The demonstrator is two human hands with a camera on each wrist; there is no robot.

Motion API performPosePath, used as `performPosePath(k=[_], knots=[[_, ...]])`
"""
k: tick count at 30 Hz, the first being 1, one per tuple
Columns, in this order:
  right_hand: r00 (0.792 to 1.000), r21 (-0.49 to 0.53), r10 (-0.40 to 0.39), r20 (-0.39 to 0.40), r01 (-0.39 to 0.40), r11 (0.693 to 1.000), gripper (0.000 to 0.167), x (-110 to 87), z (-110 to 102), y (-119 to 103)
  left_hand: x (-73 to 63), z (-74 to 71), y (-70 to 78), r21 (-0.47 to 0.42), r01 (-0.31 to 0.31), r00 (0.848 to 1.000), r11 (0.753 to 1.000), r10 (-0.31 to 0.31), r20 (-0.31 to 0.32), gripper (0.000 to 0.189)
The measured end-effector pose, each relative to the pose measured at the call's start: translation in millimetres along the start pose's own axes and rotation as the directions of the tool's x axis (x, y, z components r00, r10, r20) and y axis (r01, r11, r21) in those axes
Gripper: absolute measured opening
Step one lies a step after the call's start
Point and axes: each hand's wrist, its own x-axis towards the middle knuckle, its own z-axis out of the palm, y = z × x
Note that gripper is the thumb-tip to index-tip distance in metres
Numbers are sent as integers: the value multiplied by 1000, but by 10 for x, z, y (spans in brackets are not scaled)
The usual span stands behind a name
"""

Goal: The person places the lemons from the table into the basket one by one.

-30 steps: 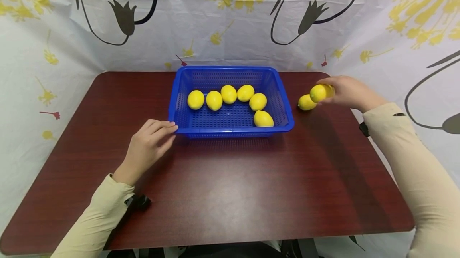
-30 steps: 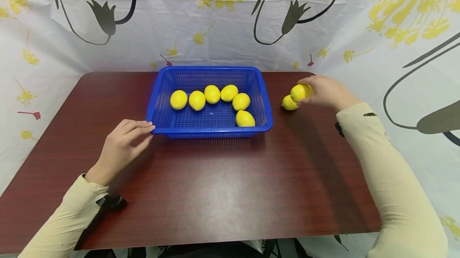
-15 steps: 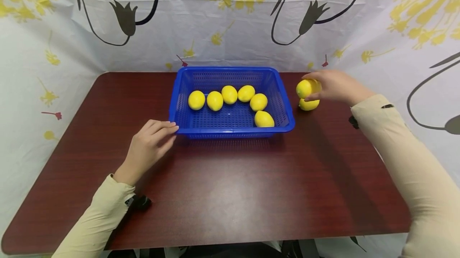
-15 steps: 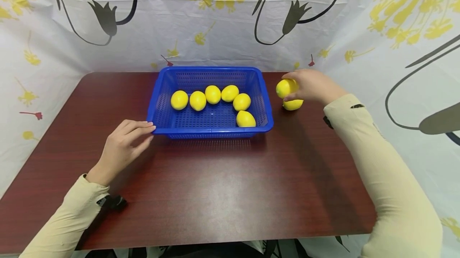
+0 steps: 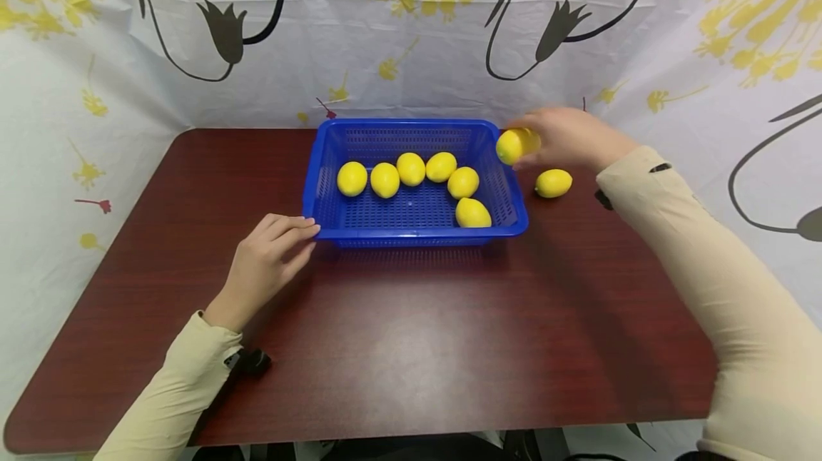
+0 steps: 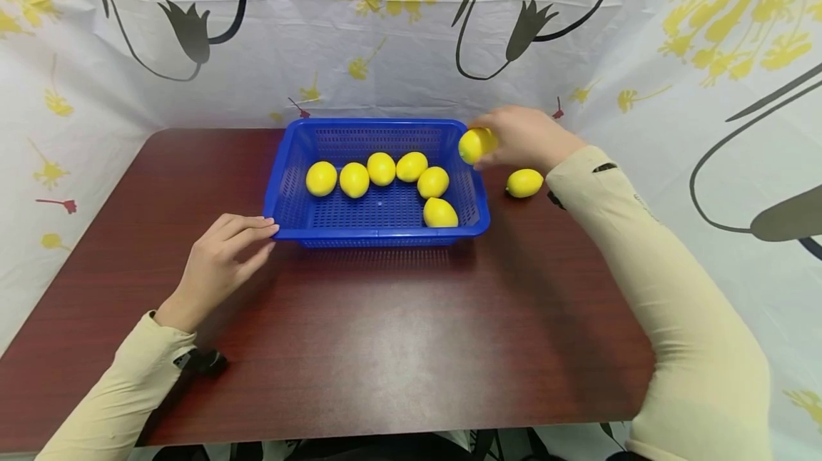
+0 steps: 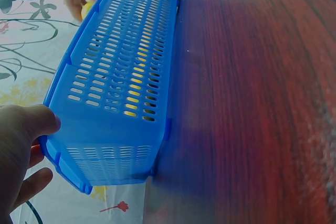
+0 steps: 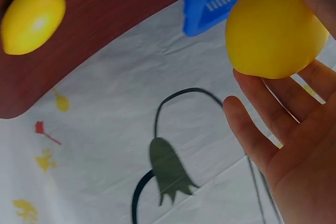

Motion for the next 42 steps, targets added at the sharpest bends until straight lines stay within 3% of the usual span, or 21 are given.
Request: performPosePath(k=[19,42], knots=[[988,-68,-153,1,153,986,66,519,61,-445,-6,1,-8,10,-1,1000,1000,1,2,31],[965,-22,-235,116,239,971,69,1070,438,-984,-1,1,-12,10,-10,1000,1000,10,9,31]])
